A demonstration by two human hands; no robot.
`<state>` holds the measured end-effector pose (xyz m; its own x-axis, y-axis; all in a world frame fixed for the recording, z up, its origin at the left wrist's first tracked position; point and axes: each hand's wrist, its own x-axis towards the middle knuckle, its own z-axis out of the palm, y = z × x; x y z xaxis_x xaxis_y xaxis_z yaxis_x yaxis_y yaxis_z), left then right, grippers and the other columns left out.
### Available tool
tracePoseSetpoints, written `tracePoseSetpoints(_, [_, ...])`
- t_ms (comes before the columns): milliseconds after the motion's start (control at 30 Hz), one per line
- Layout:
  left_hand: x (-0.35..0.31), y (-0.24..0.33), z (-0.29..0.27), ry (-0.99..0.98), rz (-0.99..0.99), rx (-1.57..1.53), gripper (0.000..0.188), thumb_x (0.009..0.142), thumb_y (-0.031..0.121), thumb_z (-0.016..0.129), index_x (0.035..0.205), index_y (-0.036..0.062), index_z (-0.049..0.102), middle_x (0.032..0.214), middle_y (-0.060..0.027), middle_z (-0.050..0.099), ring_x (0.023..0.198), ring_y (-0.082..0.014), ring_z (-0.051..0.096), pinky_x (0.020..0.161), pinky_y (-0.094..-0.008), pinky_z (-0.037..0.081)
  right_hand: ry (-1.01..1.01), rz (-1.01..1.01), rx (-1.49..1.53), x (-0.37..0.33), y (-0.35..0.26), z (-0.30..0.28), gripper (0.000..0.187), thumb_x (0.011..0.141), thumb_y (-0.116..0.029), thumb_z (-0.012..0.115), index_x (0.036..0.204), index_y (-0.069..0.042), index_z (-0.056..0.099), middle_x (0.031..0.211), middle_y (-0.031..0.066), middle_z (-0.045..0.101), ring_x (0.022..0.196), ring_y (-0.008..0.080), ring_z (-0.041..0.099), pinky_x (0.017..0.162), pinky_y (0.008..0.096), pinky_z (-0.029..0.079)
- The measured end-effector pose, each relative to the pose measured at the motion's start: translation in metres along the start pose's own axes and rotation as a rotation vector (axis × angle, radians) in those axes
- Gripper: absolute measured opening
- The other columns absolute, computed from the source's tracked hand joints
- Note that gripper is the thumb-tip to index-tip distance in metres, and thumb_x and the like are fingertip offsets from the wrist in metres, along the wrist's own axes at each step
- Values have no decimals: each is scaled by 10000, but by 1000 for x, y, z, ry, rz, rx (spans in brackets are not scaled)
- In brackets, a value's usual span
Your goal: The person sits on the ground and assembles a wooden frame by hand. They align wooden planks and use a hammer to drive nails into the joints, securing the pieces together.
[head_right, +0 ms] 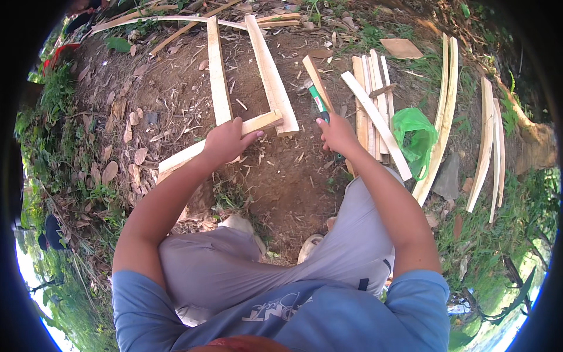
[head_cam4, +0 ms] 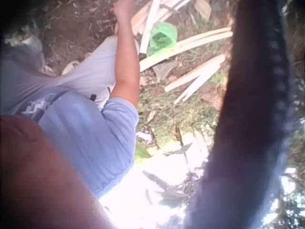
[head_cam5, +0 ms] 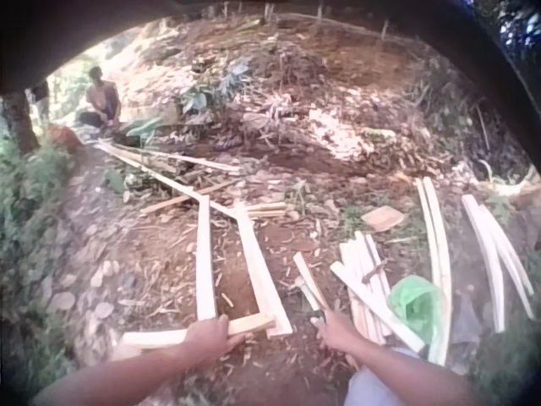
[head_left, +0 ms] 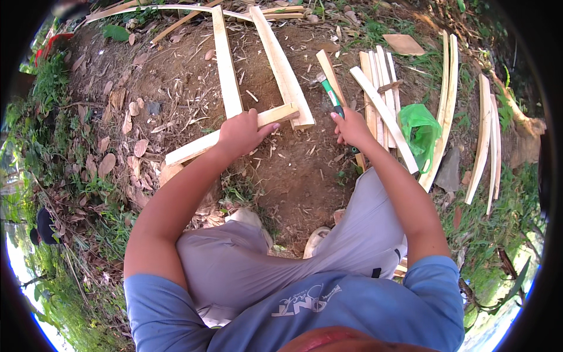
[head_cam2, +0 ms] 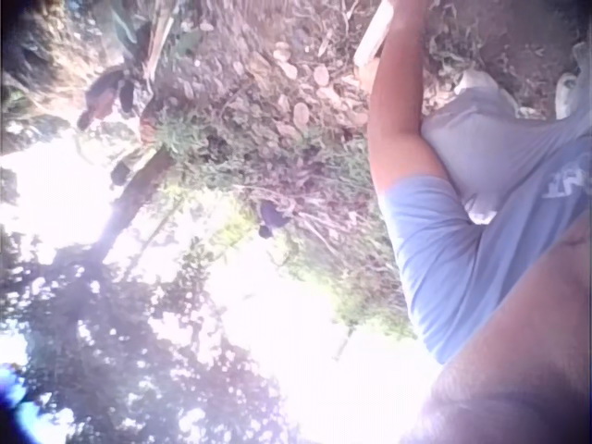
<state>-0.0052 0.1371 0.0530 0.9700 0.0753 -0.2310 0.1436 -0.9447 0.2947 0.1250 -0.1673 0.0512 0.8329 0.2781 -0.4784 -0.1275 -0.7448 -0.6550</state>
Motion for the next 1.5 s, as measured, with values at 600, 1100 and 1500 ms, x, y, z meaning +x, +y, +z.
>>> tracePoseSetpoints(600, [6, 27, 41, 28, 128, 233, 722, 1031, 722, 580, 1031, 0, 605, 917, -186, 714, 841, -359, 772, 720, -459, 636, -56, -69, 404, 31, 26, 36, 365, 1006, -342, 815, 992, -78, 563, 652, -7, 568, 483, 117, 547, 462, 311, 453])
tracePoseSetpoints(1100, [11, 23, 68, -19, 87, 344, 750, 1011, 737, 597, 1086, -9, 616, 986, -188, 730, 922, -345, 780, 753, -440, 641, -212, -150, 422, 42, 44, 54, 403, 888, -20, 834, 1129, -48, 512, 1030, 106, 791, 705, 136, 685, 542, 322, 519])
tracePoseSetpoints(1500, [11, 25, 64, 14, 119, 388, 748, 1011, 732, 601, 1082, -11, 625, 991, -186, 719, 949, -339, 769, 787, -437, 635, -156, -162, 359, 45, 48, 62, 389, 875, 8, 828, 1146, -29, 551, 1042, 125, 801, 907, 205, 766, 763, 373, 591])
